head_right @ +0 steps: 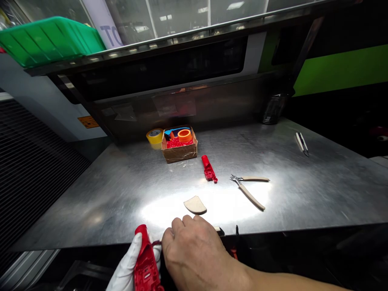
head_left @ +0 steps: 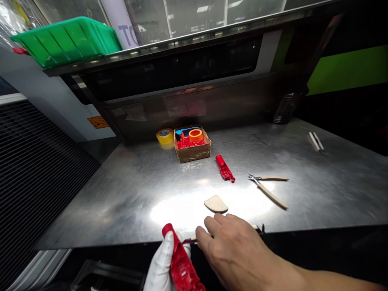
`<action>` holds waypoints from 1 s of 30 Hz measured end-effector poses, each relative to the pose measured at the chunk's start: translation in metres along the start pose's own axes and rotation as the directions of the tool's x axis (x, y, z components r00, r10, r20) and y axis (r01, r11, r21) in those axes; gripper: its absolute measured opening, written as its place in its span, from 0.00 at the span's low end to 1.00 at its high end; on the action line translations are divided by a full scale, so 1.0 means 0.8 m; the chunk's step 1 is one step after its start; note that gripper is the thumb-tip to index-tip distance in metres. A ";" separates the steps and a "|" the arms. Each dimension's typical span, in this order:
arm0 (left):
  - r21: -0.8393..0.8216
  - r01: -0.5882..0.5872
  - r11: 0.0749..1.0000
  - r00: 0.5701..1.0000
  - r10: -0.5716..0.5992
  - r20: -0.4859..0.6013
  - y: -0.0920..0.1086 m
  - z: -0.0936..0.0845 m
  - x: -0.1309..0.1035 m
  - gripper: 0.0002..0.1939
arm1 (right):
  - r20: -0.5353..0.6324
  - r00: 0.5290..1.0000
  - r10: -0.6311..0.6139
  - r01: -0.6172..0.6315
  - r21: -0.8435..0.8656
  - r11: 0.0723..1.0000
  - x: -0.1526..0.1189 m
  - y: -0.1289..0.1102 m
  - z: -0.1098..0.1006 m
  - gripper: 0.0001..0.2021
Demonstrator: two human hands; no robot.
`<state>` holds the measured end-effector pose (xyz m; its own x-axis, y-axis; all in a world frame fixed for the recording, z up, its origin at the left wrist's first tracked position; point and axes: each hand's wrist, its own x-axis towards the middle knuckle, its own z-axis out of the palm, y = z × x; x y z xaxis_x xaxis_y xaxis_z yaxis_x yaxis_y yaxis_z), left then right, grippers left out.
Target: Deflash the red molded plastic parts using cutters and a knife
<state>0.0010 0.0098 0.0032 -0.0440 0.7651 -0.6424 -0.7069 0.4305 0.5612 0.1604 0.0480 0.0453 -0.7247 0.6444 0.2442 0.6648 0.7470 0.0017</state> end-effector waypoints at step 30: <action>-0.124 -0.021 0.992 0.977 0.047 0.207 0.022 -0.005 0.009 0.17 | 0.192 0.888 0.417 -0.458 0.424 0.781 0.008 0.064 0.044 0.04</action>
<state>-0.0147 0.0206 0.0062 0.0703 0.8669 -0.4934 -0.7878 0.3517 0.5057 0.1835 0.0965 0.0126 -0.4013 0.9154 0.0315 0.7745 0.3574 -0.5219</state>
